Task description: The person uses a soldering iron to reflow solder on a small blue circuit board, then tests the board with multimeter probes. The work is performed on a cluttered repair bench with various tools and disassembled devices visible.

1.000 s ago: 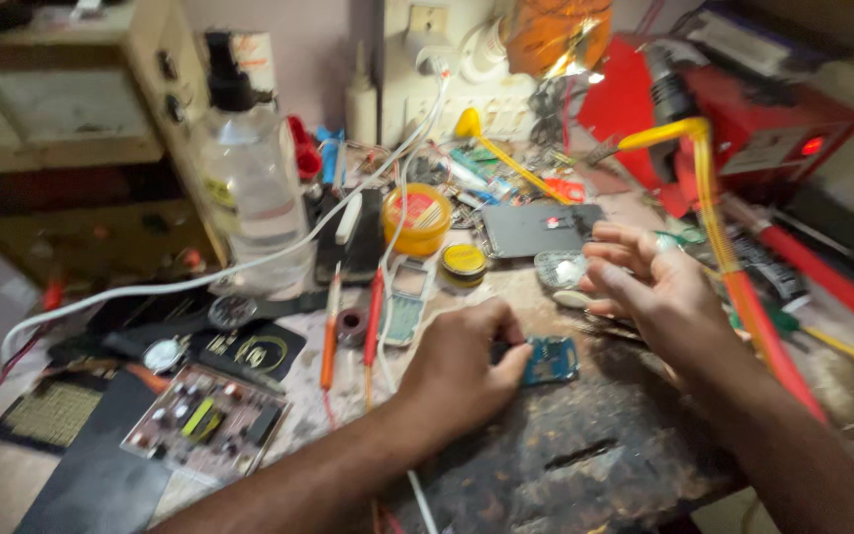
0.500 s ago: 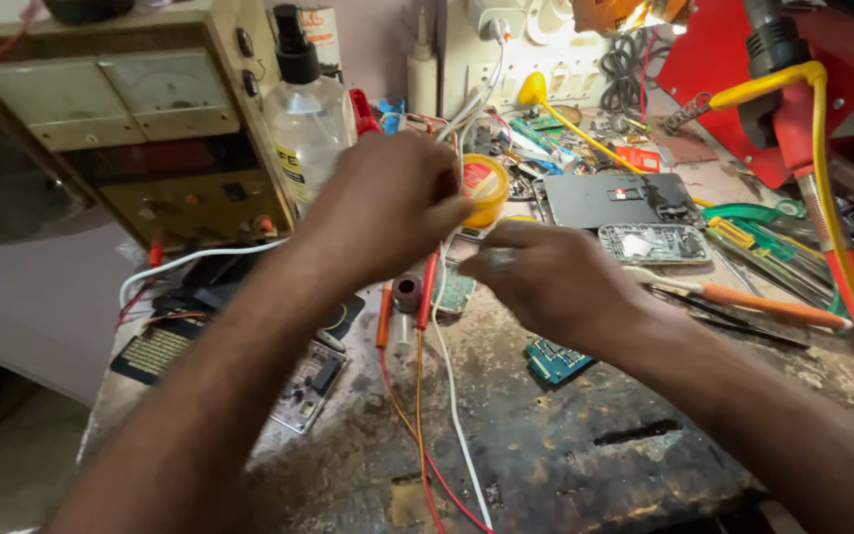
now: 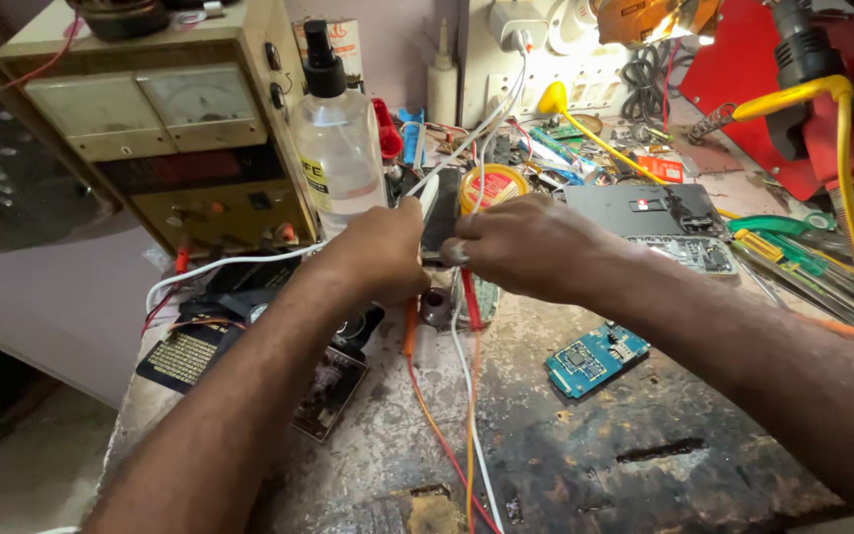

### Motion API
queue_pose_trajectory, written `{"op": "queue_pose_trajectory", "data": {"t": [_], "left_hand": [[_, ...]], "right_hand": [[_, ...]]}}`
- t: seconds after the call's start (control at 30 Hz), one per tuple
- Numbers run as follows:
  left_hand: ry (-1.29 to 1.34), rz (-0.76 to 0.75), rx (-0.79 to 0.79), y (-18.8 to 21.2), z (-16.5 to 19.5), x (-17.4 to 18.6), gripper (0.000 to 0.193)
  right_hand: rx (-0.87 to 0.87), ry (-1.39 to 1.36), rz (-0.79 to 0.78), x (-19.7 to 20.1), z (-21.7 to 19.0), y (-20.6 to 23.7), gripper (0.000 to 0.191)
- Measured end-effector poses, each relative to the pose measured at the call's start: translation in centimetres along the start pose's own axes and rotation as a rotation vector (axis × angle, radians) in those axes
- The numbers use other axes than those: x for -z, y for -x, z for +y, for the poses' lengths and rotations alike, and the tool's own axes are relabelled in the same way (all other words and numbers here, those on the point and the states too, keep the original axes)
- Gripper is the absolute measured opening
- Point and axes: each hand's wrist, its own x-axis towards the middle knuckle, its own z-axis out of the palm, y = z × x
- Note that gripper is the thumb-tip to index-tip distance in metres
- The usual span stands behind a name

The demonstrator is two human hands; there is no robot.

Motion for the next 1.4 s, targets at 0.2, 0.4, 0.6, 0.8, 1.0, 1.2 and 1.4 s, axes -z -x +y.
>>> {"op": "queue_pose_trajectory", "data": {"t": [0.2,0.4,0.6,0.8,1.0,1.2,1.4], "left_hand": [[0.392,-0.065,0.081,2.9,1.4,4.1,0.048],[1.055,0.106,-0.325,4.7,4.7,5.3,0.045],[1.584,-0.004,-0.378,4.1,9.8,-1.0,0.033],[0.562,0.763,-0.672,5.4,8.9,-2.3,0.048],[0.286,0.484,-0.737,5.6,9.4,-3.1,0.051],[0.627,0.525,-0.398,2.8,7.9,-4.7,0.036],[1.324,0.608,-0.394,-0.1,6.3,-6.3,0.014]], "right_hand": [[-0.388,0.002,0.001,0.3,-0.5,3.3,0.017],[-0.364,-0.169,0.603,5.5,-3.1,5.6,0.063],[-0.23,-0.289,0.477,6.8,-5.3,7.0,0.07],[-0.404,-0.238,0.658,4.8,-5.2,9.6,0.036],[-0.24,-0.087,0.456,4.5,-4.8,10.3,0.033],[-0.558,-0.144,0.541,4.7,-4.1,10.7,0.054],[-0.752,-0.1,0.495,5.6,-1.6,14.6,0.035]]}}
